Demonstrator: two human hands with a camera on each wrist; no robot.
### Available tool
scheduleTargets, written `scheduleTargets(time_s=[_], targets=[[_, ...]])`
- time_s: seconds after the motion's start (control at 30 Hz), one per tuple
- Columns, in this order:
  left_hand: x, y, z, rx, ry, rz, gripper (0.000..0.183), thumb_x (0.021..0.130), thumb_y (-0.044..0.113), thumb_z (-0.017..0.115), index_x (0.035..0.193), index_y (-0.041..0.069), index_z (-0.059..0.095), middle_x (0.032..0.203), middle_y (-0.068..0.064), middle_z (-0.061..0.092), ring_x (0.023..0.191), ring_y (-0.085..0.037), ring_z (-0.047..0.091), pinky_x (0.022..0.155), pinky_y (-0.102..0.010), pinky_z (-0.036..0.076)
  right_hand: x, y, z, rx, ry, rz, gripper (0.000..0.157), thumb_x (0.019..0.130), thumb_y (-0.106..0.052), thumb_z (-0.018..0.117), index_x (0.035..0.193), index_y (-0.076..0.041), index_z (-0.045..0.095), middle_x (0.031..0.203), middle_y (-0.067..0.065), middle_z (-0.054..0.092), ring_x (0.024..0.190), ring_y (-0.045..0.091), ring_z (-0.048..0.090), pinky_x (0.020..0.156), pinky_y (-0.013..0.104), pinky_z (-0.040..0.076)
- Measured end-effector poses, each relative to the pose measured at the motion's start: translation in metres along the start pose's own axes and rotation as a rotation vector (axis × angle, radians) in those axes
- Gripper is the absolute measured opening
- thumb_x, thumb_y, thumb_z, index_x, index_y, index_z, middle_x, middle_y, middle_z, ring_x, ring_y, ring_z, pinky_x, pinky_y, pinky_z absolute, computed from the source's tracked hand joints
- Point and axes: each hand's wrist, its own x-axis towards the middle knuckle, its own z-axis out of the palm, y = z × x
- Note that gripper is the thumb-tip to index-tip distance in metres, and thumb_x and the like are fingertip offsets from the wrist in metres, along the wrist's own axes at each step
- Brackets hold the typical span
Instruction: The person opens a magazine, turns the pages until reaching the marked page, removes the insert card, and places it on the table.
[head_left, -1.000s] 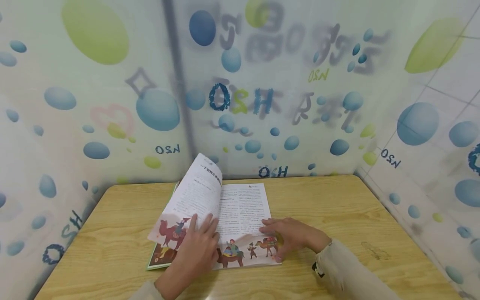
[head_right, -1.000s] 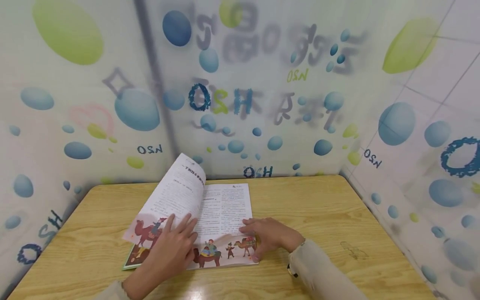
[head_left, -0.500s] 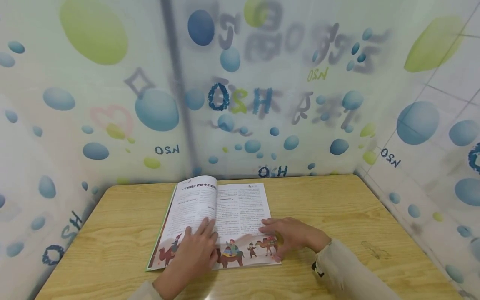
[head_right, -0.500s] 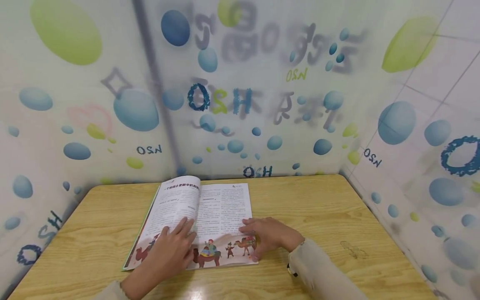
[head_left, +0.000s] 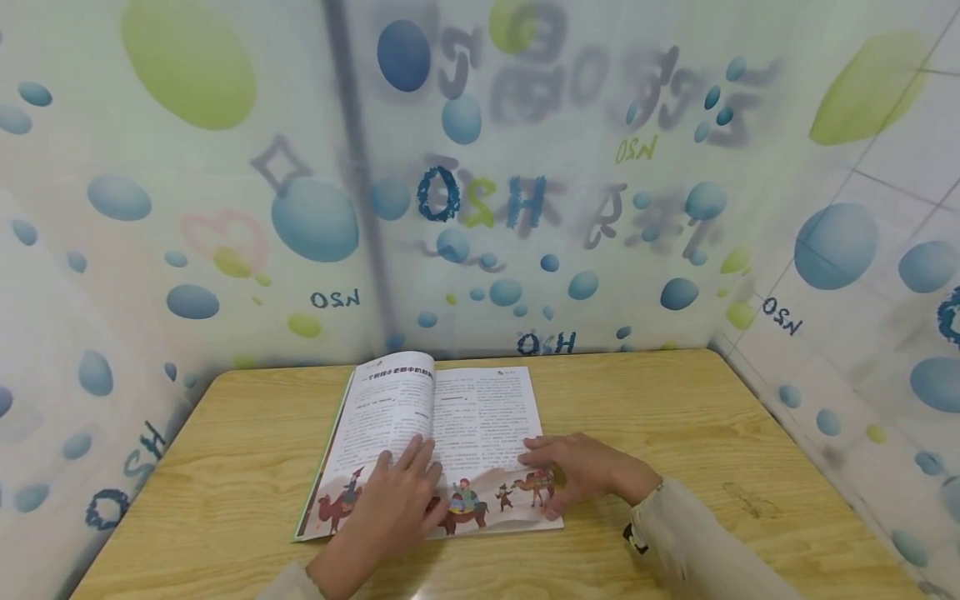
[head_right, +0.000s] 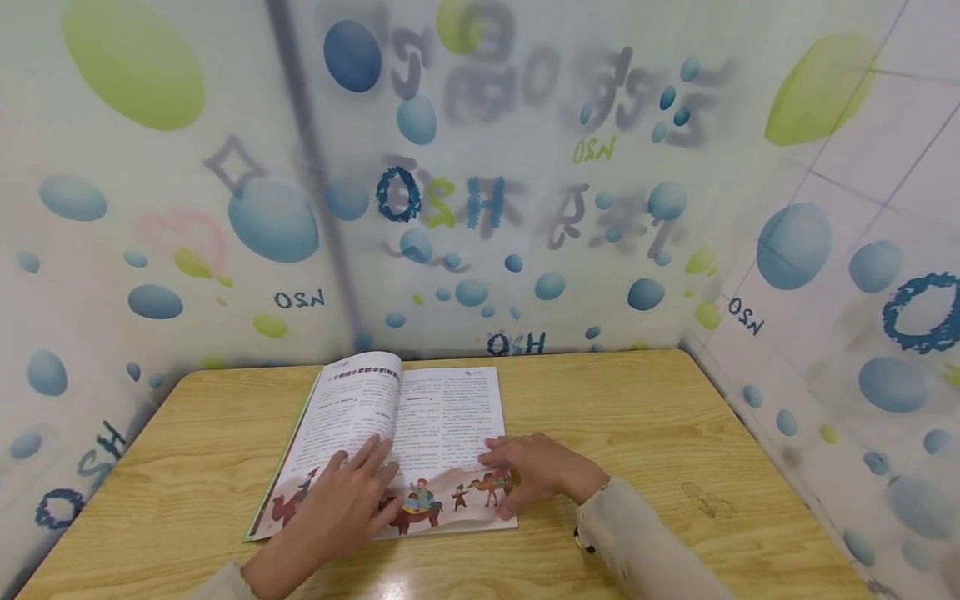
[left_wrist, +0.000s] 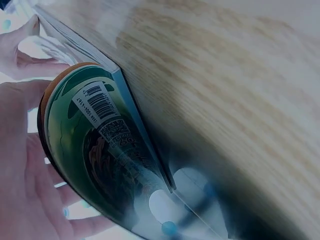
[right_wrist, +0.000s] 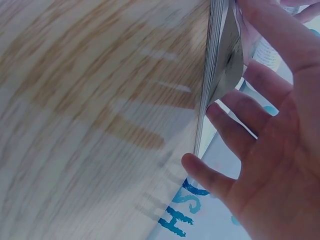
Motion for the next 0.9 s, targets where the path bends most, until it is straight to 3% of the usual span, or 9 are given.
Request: scheduleTargets(time_s=[0.37,0.6,0.9], targets=[[0.0028,0.0079,0.0027,0.009,-0.019,0.09,0.072,0.087,0.077,0.047,0.115,0.015,0.072,0.132,-0.012,0.061,0.126,-0.032,0.054,0.092,-0.058,0.048,0.0034,-0.001,0.002,-0.029,0.037,0.005,0.071,0.08,-0.059,0.074,0.137,-0.017,0.062,0.149,0.005,0.05,0.137,0.029,0.046,0.109,0.053,0.038],[0.0023,0.0079,0.0042,0.055,0.024,0.115,0.069,0.081,0.076,0.058,0.111,0.015,0.072,0.129,-0.011,0.061,0.124,-0.031,0.055,0.089,-0.056,0.049,0.0045,-0.0012,0.0028,-0.035,0.058,0.008,0.069,0.083,-0.059,0.071,0.136,-0.015,0.062,0.146,0.005,0.053,0.135,0.027,0.048,0.11,0.051,0.038],[0.0033,0.0074,0.005,0.059,0.019,0.111,0.064,0.083,0.07,0.06,0.112,0.014,0.071,0.129,-0.012,0.061,0.123,-0.031,0.055,0.089,-0.056,0.049,0.0025,-0.0031,0.0002,-0.028,0.07,-0.003,0.066,0.086,-0.057,0.069,0.135,-0.013,0.061,0.144,0.006,0.055,0.133,0.028,0.05,0.108,0.052,0.039]])
